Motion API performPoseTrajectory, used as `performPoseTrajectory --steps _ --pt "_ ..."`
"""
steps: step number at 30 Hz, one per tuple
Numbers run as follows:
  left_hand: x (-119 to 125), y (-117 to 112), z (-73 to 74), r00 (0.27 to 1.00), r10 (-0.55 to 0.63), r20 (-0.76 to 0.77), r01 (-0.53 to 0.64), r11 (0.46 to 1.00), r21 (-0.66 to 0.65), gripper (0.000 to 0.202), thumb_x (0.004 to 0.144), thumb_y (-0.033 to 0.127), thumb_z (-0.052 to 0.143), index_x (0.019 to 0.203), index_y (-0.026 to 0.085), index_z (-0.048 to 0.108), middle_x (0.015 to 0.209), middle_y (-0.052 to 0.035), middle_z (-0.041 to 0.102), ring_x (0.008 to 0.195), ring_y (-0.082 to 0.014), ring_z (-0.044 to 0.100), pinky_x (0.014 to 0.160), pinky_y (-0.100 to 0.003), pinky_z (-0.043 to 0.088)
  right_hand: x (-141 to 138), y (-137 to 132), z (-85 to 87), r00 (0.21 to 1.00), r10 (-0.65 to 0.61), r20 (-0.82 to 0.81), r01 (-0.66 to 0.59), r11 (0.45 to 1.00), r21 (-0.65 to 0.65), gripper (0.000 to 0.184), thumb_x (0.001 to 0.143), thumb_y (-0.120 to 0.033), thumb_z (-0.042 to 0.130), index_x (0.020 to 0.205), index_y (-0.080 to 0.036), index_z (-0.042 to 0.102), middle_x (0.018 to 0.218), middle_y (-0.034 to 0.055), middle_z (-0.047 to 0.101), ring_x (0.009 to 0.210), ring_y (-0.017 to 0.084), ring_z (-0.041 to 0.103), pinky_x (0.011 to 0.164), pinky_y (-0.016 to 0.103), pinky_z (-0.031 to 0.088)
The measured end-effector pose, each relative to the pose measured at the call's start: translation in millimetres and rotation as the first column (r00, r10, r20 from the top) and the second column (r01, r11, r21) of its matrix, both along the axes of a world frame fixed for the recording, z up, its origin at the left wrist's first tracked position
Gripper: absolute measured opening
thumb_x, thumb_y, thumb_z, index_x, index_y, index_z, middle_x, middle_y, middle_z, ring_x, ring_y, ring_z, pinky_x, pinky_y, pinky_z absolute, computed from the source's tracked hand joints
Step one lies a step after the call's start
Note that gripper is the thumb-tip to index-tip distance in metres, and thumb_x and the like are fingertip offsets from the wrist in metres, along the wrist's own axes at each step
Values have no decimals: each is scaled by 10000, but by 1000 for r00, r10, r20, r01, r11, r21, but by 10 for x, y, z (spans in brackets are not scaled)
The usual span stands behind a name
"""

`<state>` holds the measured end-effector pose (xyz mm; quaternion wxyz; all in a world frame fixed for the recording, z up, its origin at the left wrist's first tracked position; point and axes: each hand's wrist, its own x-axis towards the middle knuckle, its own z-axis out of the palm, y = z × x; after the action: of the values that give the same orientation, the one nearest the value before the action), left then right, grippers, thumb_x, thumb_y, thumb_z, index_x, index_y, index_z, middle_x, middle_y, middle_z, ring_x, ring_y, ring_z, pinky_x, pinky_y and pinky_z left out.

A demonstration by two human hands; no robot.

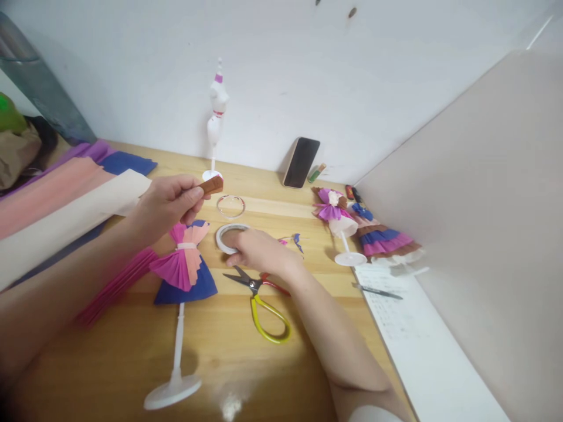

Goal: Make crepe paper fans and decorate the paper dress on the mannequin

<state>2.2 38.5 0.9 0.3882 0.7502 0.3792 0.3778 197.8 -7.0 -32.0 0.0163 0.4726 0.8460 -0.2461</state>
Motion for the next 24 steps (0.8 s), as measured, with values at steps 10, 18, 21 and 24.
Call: performPoseTrajectory --steps 10,18,21,24 --pt "-8 -33 31 998 -33 52 41 988 -152 253 846 135 479 598 179 502 416 44 471 382 -79 428 424 -209 338 124 53 -6 986 36 -163 -18 993 114 99 846 -260 665 871 -170 698 885 57 662 786 177 574 737 294 426" --pt "95 -126 -70 909 -76 409 316 766 -560 236 903 227 478 696 148 557 575 32 465 404 -50 396 409 -194 285 130 -14 86 605 -360 -710 425 900 -94 300 771 -388 711 976 -171 677 1011 97 710 911 215 643 808 352 494" --pt "143 -186 -93 945 -126 303 271 819 -505 246 887 198 470 651 155 522 527 41 474 398 -57 422 424 -196 305 26 -60 113 438 -383 -813 270 919 -288 409 728 -481 736 989 -179 647 952 61 684 849 177 616 704 286 482" --pt "162 -232 -108 983 -151 104 176 934 -311 272 863 170 462 591 184 448 464 55 459 403 -75 435 450 -210 331 -71 -106 144 368 -424 -828 240 903 -356 520 672 -524 773 1033 -186 612 797 -4 613 638 113 516 525 229 382"
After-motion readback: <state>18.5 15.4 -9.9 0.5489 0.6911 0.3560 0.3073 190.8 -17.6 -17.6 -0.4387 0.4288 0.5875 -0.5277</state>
